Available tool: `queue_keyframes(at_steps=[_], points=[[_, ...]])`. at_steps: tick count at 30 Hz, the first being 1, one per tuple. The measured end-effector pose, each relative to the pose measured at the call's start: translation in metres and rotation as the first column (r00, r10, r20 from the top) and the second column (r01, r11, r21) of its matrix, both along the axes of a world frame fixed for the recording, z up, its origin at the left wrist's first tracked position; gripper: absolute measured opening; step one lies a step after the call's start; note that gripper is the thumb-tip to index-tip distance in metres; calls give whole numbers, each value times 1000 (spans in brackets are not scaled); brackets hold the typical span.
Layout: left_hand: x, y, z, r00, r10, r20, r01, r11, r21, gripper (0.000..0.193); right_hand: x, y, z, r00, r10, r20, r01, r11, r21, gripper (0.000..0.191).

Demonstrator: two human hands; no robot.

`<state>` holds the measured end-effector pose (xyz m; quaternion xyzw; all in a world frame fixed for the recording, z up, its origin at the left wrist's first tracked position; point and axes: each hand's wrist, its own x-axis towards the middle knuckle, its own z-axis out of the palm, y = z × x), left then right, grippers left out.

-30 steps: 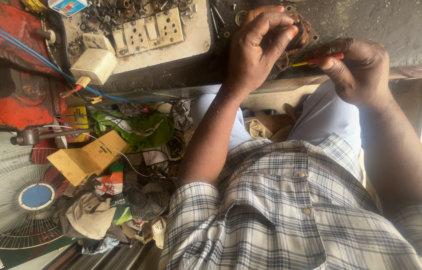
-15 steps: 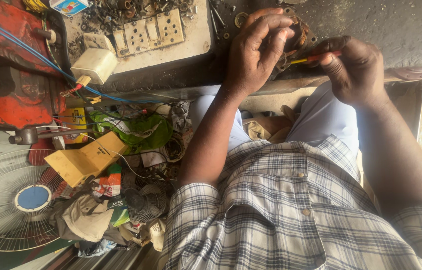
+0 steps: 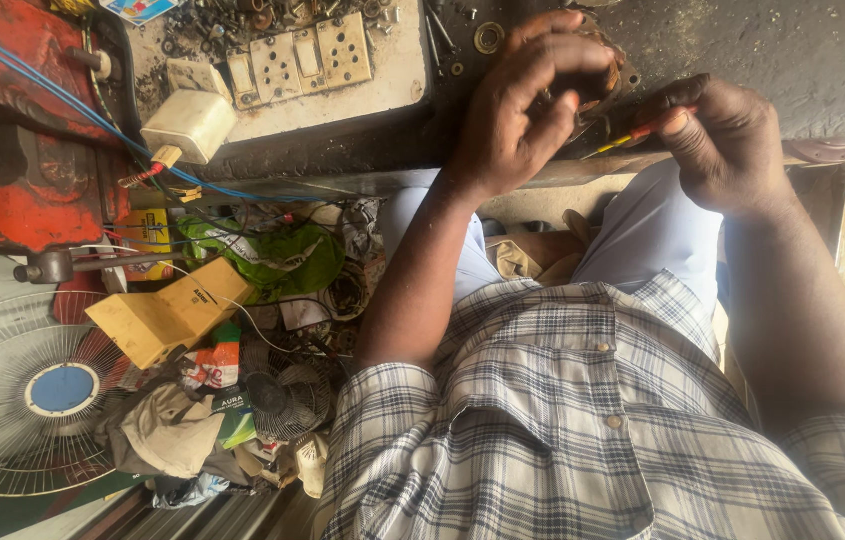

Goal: The person works at a cluttered workbench, handling a small cylindrical mechanical part. They use a screwdriver to scrape or adjust the interior of the part and later use pliers to manipulate a small component within it.

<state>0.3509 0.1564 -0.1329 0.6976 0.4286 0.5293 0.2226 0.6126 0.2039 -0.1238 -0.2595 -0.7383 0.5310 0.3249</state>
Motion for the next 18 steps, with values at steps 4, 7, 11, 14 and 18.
queue_keyframes(at_steps=[4, 7, 11, 14, 18], points=[[-9, 2, 4, 986, -166, 2, 166, 986, 24, 22, 2, 1, -4, 996, 6, -85, -9, 999, -41, 26], [-7, 2, 4, 981, -189, -47, 191, 981, 29, 23, 5, 3, -8, 986, 25, -164, -41, 994, -97, 25], [-2, 3, -1, 983, -94, -158, 102, 994, 48, 19, 9, 7, -14, 974, 40, -221, -69, 990, -127, 24], [-4, 5, -6, 993, -70, -96, 72, 997, 9, 10, 11, 10, -15, 972, 26, -232, -56, 991, -123, 24], [-8, 6, -10, 967, -74, 243, 92, 994, -64, 5, 11, 11, -13, 939, 39, -341, -99, 982, -159, 20]])
